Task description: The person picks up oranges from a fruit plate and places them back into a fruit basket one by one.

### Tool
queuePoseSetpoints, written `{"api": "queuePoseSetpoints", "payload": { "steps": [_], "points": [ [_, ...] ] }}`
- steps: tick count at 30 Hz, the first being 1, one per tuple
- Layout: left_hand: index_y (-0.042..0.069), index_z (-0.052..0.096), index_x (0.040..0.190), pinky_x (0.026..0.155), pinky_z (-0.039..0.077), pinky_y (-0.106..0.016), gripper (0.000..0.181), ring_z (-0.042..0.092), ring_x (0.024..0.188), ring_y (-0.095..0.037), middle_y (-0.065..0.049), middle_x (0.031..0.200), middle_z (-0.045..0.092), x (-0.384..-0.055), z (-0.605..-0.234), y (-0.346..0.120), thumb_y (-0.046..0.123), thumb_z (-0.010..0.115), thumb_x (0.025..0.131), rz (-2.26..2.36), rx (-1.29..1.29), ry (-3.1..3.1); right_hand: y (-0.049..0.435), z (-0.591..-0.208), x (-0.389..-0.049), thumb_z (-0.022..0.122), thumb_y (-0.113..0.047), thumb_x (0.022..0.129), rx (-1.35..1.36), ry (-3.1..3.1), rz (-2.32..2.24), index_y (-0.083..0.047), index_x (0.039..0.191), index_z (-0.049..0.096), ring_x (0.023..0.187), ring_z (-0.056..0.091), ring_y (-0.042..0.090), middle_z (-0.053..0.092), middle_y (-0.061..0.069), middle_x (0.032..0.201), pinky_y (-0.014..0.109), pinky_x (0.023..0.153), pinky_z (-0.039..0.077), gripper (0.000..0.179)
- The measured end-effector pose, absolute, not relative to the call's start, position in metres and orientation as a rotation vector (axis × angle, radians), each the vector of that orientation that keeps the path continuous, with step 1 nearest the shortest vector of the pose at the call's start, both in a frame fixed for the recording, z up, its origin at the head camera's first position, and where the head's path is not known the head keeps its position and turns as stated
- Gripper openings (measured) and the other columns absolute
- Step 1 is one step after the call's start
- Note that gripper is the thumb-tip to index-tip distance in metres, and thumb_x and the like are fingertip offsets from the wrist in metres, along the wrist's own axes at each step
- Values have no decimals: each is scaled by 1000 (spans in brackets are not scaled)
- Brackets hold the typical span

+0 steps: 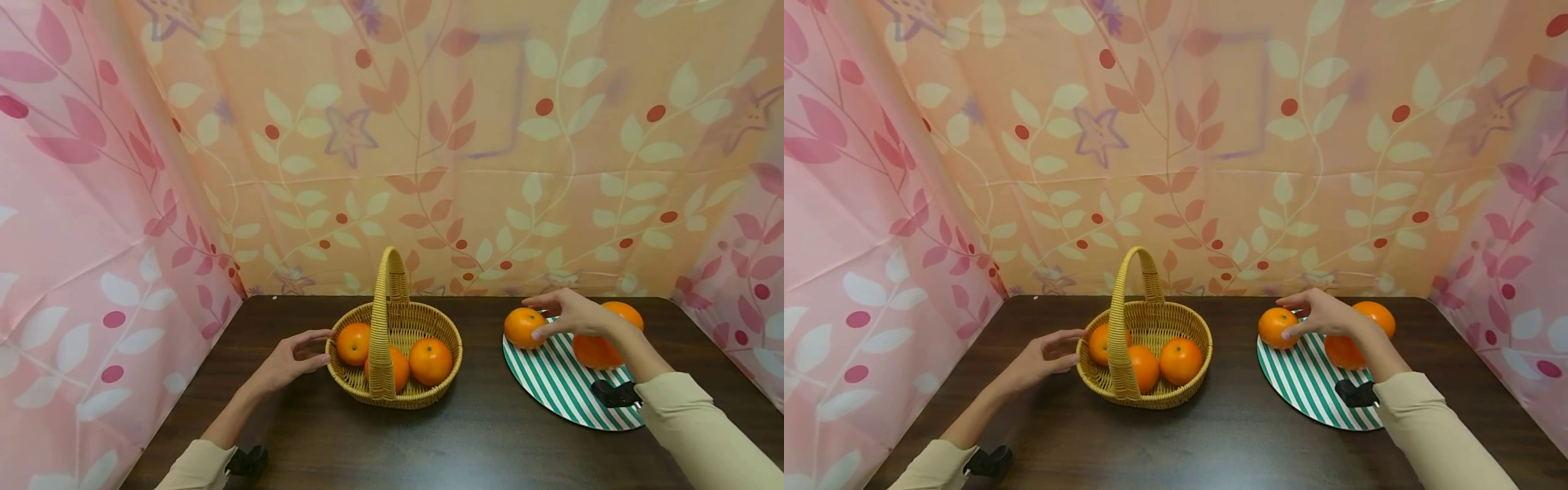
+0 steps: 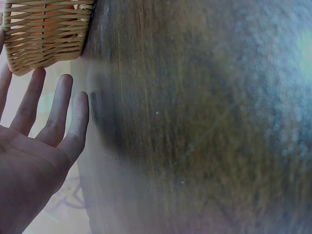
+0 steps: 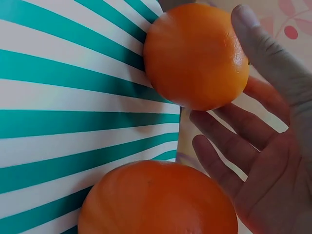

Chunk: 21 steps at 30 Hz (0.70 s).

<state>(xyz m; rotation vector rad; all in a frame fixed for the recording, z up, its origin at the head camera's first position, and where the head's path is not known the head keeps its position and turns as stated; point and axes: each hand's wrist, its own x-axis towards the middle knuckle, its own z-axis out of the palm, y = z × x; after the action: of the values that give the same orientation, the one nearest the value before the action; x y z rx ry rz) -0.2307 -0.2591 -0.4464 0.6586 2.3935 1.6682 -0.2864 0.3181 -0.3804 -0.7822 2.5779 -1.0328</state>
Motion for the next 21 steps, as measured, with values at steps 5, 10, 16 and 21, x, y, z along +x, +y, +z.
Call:
{"api": "queuePoseSetpoints", "payload": {
  "steps": [5, 10, 16, 21],
  "points": [
    [1, 53, 145, 87, 56, -48, 51, 66, 112, -36, -26, 141, 53, -231, -446, -259, 12, 70, 98, 1661, 653, 2396, 316, -380, -288, 83, -20, 88, -778, 2551, -1041, 13, 139, 53, 117, 58, 48, 55, 31, 136, 49, 93, 52, 68],
    [2, 53, 145, 87, 56, -46, 51, 66, 112, -35, -26, 142, 53, -231, -446, -259, 12, 70, 98, 1657, 646, 2396, 317, -381, -288, 83, -19, 88, -773, 2554, -1045, 13, 138, 55, 113, 61, 45, 58, 29, 133, 42, 88, 56, 65],
    [2, 54, 145, 87, 56, -47, 51, 66, 112, -35, -26, 142, 53, -231, -444, -258, 12, 71, 98, 1662, 636, 2396, 316, -380, -287, 83, -20, 88, -775, 2566, -1047, 11, 137, 56, 113, 61, 44, 56, 29, 137, 44, 89, 56, 64],
    [1, 54, 144, 86, 57, -48, 50, 67, 111, -34, -27, 140, 53, -231, -445, -259, 11, 70, 98, 1658, 650, 2406, 317, -382, -287, 82, -20, 89, -797, 2572, -1054, 10, 137, 57, 112, 61, 45, 57, 28, 136, 43, 88, 56, 62]
  ]
}}
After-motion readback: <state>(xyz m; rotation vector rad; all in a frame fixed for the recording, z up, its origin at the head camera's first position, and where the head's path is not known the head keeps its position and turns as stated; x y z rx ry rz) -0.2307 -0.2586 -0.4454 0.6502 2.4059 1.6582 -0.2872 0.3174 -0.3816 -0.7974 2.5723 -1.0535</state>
